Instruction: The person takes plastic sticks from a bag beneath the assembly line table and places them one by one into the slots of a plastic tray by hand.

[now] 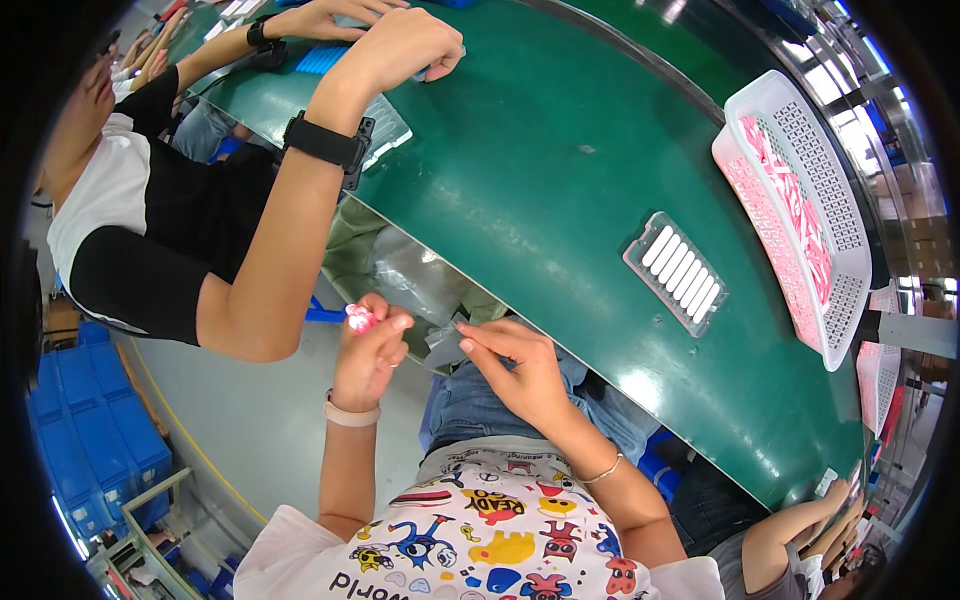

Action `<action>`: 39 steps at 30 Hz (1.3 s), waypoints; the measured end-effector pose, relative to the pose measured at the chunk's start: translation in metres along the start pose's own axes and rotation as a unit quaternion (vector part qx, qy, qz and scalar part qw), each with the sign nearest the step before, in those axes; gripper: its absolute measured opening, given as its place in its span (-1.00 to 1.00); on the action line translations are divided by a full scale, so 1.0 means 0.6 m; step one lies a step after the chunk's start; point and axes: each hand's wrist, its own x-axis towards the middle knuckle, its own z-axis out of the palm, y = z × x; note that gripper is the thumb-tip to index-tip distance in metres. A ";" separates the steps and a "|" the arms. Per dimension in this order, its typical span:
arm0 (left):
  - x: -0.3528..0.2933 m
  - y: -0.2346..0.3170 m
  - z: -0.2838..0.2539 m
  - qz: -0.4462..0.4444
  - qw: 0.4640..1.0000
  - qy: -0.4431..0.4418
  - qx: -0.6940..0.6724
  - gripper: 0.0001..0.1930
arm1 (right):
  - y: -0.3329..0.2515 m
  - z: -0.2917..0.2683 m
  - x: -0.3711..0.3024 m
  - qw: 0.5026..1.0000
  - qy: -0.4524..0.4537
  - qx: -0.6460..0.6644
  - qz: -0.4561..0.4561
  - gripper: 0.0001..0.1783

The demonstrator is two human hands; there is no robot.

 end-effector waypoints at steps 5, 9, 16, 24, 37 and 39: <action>-0.002 -0.002 -0.002 -0.022 0.996 -0.010 0.084 -0.89 | -0.008 -0.005 0.001 0.999 -0.023 0.004 0.024 -0.75; -0.012 -0.021 0.004 -0.063 0.986 -0.052 0.145 -0.77 | -0.011 0.005 0.002 0.999 -0.021 0.015 0.045 -0.74; 0.004 -0.031 -0.001 -0.011 0.991 -0.004 0.131 -0.87 | 0.010 0.003 -0.007 0.999 -0.016 -0.032 -0.022 -0.73; 0.104 -0.078 -0.098 0.124 0.868 0.078 0.475 -0.81 | -0.045 -0.048 -0.045 0.991 -0.042 -0.115 -0.052 -0.86; 0.074 -0.057 -0.036 -0.066 0.976 -0.051 0.199 -0.78 | 0.138 0.033 0.025 0.903 -0.128 0.334 0.238 -0.59; 0.081 -0.085 -0.040 0.100 0.935 0.040 0.337 -0.79 | 0.109 0.049 0.014 0.914 -0.083 0.330 0.220 -0.62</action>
